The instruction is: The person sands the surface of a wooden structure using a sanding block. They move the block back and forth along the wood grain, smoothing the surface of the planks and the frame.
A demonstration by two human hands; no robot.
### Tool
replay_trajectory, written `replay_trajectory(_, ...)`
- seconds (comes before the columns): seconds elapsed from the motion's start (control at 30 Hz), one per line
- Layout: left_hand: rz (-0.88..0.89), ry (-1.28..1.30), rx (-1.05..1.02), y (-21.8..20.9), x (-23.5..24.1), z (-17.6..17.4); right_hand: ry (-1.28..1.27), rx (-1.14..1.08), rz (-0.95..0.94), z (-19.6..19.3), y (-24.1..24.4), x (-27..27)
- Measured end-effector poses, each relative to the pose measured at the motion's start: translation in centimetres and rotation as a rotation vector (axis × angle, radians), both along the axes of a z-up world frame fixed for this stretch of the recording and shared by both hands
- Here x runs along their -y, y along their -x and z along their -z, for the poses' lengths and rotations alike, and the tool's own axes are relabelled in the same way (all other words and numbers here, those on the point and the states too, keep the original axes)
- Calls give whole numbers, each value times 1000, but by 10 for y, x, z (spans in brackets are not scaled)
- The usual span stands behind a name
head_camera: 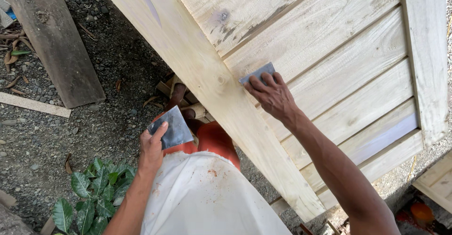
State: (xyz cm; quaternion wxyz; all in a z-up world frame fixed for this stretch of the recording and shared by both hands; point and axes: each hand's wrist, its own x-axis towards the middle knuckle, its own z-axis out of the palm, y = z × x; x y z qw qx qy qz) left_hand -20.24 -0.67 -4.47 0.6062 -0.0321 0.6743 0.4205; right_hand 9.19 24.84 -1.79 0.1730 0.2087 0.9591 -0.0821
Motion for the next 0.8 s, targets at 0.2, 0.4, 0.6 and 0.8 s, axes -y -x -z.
replay_trajectory(0.2,-32,-18,27,4,5,-2,-7,0,-3,0,-6,-11)
replay_trajectory(0.4,-175,-17,129,2,15,10,-43,-41,-10,0,-3,-4)
replay_trajectory(0.6,16,15,-11,6,20,15,-8,-57,25,-7,-6,-5)
replay_trajectory(0.8,-169,-53,143,5,10,15,-62,-82,49,-3,-1,-5)
